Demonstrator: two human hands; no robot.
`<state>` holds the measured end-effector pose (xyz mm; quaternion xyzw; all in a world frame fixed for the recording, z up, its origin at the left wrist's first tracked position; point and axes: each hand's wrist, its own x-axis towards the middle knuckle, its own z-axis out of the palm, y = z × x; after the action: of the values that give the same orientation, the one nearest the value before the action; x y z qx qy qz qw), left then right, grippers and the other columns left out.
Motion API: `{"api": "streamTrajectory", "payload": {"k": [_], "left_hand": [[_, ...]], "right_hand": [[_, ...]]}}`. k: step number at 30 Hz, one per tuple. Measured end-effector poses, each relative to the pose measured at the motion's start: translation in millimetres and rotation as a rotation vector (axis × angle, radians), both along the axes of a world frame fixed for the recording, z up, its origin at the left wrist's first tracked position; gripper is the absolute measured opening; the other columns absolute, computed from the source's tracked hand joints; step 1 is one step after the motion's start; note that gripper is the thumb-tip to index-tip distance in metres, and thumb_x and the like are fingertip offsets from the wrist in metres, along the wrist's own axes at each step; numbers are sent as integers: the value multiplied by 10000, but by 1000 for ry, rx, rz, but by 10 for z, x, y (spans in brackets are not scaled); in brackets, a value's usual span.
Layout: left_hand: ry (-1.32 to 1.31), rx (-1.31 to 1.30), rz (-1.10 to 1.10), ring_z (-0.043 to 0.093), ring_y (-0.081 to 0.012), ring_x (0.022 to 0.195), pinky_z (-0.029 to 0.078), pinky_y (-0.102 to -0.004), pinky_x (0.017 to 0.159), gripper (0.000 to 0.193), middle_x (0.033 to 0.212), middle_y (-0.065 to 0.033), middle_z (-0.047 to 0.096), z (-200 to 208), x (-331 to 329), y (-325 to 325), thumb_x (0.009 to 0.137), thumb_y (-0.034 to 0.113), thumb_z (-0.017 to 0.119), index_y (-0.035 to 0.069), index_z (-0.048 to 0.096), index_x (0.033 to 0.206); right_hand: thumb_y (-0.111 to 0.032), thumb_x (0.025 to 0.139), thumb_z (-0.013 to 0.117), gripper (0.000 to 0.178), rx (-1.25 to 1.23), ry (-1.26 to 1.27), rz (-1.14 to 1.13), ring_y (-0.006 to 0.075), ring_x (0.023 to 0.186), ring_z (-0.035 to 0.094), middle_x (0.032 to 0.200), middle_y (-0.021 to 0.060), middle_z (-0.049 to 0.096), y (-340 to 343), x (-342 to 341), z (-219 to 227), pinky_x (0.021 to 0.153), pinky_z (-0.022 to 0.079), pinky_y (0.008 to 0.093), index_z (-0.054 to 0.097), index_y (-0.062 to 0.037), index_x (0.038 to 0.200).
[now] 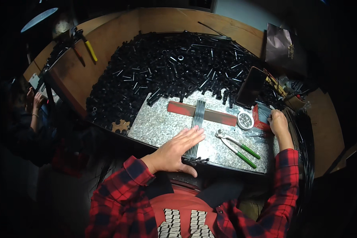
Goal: Assembling bundles of black wires by aligning them in a jig, measuring lengths, and crimping components onto them.
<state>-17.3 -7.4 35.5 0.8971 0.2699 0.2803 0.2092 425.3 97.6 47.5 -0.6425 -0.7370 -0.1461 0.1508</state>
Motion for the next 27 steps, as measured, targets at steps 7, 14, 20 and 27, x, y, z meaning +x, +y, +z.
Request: {"api": "streamTrajectory", "payload": {"k": [7, 14, 20, 27], "left_hand": [[-514, -464, -311, 606, -236, 1130, 450, -332, 996, 749, 1179, -154, 642, 736, 9, -135, 659, 291, 848, -3, 539, 1275], [-583, -221, -226, 698, -217, 923, 552, -290, 803, 236, 970, -132, 713, 874, 125, -241, 819, 6, 695, -3, 661, 1053], [-571, 11, -48, 713, -200, 833, 567, -273, 725, 216, 899, -121, 720, 855, 175, -250, 846, 14, 670, -7, 655, 1061], [-564, -28, -55, 707, -195, 868, 566, -274, 750, 231, 918, -123, 720, 842, 125, -250, 849, 9, 665, -12, 650, 1079]], "right_hand": [[9, 859, 595, 133, 104, 355, 86, 303, 680, 622, 709, 169, 562, -365, -650, 495, 607, 478, 374, 462, 9, 850], [94, 886, 519, 90, 18, 445, 603, 189, 681, 662, 788, 118, 620, -1394, -1761, 1101, 614, 515, 272, 513, 24, 944], [133, 747, 623, 274, 101, 259, 817, 209, 589, 590, 722, 106, 570, -1694, -2040, 1282, 499, 461, 298, 610, 22, 997], [54, 727, 654, 345, 157, 191, 810, 215, 546, 584, 727, 86, 563, -1651, -2098, 1321, 468, 463, 331, 643, -37, 1061]]}}
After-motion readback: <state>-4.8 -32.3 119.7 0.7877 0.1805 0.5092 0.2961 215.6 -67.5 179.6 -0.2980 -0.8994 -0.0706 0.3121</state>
